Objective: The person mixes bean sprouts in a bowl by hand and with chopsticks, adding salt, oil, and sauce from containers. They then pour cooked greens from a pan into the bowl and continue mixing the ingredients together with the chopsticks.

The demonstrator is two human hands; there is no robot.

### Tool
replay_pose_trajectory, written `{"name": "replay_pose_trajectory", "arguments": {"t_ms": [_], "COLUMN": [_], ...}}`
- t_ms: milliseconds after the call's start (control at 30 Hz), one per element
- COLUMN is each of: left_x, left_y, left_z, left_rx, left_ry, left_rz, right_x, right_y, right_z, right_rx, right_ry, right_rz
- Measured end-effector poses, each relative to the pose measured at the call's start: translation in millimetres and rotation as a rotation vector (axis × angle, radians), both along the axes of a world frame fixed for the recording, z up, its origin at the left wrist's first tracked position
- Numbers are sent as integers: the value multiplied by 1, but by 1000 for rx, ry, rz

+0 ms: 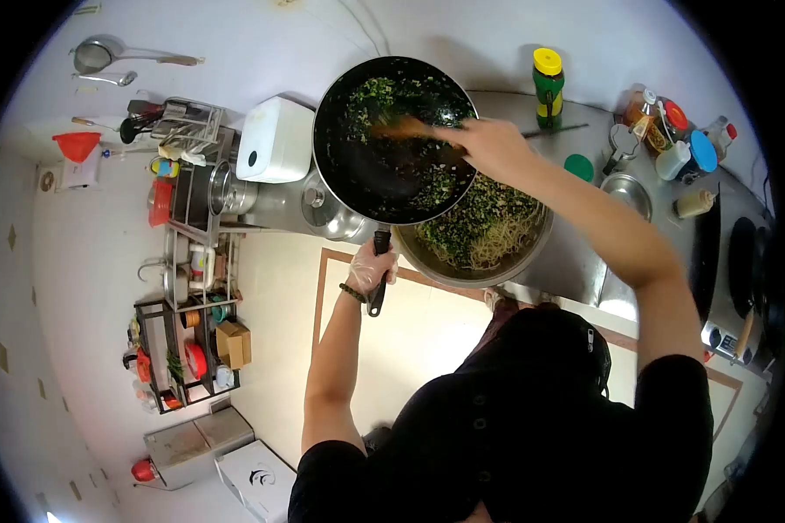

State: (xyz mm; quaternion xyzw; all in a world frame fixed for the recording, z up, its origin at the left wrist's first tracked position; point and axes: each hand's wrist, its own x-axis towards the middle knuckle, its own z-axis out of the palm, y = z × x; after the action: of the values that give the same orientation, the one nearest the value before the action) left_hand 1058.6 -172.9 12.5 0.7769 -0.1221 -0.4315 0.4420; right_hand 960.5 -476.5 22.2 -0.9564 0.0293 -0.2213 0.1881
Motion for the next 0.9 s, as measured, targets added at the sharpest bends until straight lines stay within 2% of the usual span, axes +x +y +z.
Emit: {"name": "replay_pose_trajectory", "arguments": {"t_ms": [67, 133, 267, 333, 400, 467, 533, 600, 667, 733, 800, 833, 900], "left_x": [-3, -5, 0, 2, 1, -4, -15, -24, -29, -36, -42, -42, -38], "left_y": [-8, -11, -6, -1, 3, 5, 1, 0, 5, 6, 5, 5, 11], "left_z": [7, 9, 9, 9, 14, 20, 33, 42, 35, 28, 22, 20, 6], "left_rx": [-3, -25, 8, 6, 18, 9, 15, 60, -4, -92, -67, -69, 21], "left_ry": [-3, -14, -53, -53, -53, -26, -21, -71, -68, -98, -149, -148, -217], "left_rz": [-10, -6, 19, 11, -8, -27, -12, 14, 47, 97, 143, 151, 122], "right_x": [28, 36, -17, -28, -7, 29, 52, 46, 11, -23, -52, -53, -33], "right_y": [17, 31, 36, 22, 13, -7, -25, -33, -29, -11, 9, 7, 1], "right_z": [20, 6, -27, -12, 10, 32, 32, 19, 2, -48, -29, -25, -4], "right_rx": [27, -37, -166, -266, -332, -555, -628, -542, -208, -254, 35, 117, 218], "right_ry": [-27, -5, 174, 297, -140, -497, -574, -498, -53, -50, 445, 357, -1], "right_rz": [-152, -137, 133, 162, 41, 163, 222, 150, -116, -165, -42, -10, -74]}}
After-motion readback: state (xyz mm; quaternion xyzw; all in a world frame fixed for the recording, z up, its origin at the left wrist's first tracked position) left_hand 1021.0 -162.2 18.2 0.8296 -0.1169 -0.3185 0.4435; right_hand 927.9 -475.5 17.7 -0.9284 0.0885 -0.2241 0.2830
